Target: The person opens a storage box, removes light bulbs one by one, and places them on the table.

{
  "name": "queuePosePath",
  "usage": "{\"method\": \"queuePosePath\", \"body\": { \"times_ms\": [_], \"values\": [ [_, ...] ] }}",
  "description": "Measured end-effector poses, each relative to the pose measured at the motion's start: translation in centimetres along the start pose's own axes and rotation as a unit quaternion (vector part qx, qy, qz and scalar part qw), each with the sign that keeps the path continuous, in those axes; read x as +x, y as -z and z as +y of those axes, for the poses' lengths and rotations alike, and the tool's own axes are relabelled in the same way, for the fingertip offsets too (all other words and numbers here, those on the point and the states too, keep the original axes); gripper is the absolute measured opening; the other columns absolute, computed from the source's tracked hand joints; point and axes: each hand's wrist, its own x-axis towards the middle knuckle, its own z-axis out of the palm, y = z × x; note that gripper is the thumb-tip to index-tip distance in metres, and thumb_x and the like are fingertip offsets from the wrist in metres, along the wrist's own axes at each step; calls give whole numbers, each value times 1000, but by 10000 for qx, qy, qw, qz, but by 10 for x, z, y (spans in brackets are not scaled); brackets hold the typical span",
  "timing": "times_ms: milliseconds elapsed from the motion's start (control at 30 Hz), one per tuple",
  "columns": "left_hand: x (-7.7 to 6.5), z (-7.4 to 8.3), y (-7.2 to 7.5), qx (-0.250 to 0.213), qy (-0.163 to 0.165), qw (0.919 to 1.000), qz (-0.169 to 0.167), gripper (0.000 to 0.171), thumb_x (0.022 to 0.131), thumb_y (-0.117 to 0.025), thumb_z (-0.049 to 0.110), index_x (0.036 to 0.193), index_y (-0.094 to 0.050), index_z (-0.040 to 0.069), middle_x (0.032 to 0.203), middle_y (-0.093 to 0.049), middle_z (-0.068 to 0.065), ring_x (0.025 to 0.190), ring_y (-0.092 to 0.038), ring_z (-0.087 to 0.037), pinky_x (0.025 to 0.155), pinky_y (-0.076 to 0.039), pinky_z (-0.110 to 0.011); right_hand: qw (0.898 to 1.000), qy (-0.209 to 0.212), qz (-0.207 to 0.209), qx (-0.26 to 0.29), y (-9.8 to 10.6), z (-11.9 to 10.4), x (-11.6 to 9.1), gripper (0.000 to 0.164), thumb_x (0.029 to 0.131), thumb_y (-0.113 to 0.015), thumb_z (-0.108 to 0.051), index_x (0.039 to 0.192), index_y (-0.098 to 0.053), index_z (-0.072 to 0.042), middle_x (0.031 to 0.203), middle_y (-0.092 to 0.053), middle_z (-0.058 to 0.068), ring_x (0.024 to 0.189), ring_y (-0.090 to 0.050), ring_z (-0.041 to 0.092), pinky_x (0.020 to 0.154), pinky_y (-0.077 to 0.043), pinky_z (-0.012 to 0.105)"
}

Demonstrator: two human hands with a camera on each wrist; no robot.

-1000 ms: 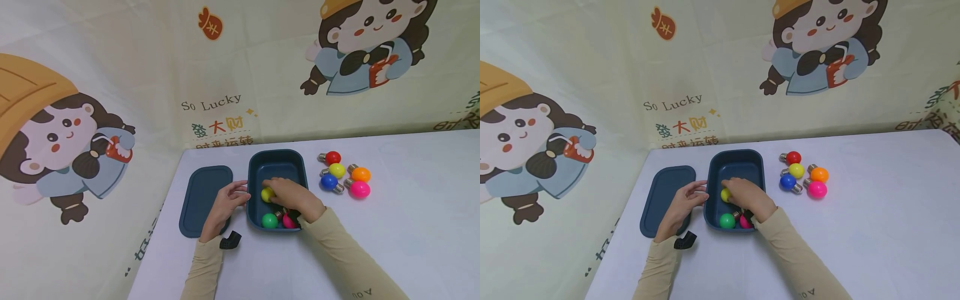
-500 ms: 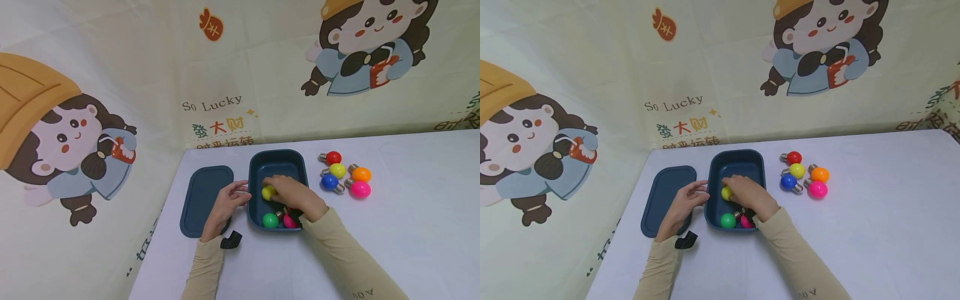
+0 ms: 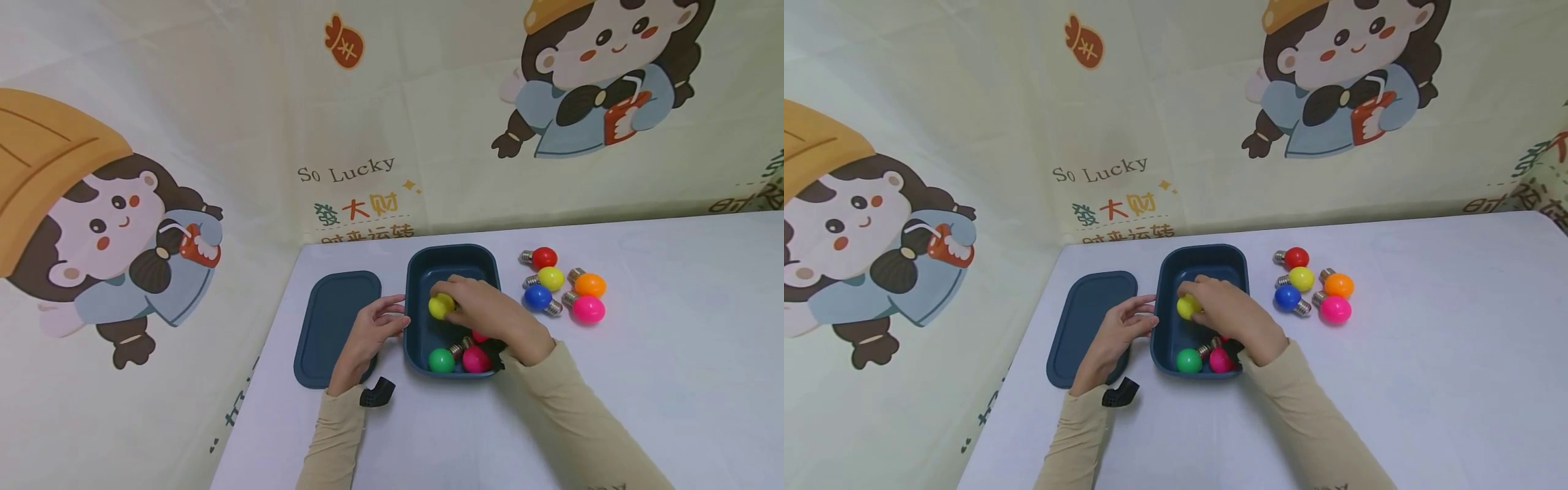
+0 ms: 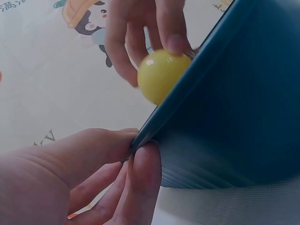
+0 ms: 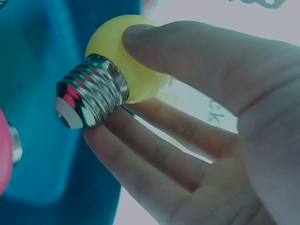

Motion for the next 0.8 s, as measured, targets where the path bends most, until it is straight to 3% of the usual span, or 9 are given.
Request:
{"method": "queuePosePath", "body": {
  "times_ms": [133,500,800],
  "values": [
    [-1,5,0,-25,86,10000,-14,51,91,-73,14,139,-55,8,124,-61,-18,91,-65,-12,81,-58,-27,9999,-27,99,49,6,-1,-5,40,88,-76,-12,126,-64,-11,113,-64,9,101,-61,25,84,-59,39],
    [2,-1,0,-34,50,10000,15,50,90,-75,17,137,-58,11,123,-61,-16,93,-66,-15,79,-58,-28,9997,-119,198,47,21,-3,-20,41,87,-76,-11,126,-64,-11,117,-62,11,101,-63,27,80,-60,38],
    [0,7,0,-35,146,9999,-60,52,92,-71,9,141,-53,5,123,-61,-19,90,-65,-11,80,-58,-32,9985,-81,516,-142,36,1,-37,42,84,-79,-11,123,-64,-11,117,-62,12,96,-65,27,75,-61,37]
  ]
}}
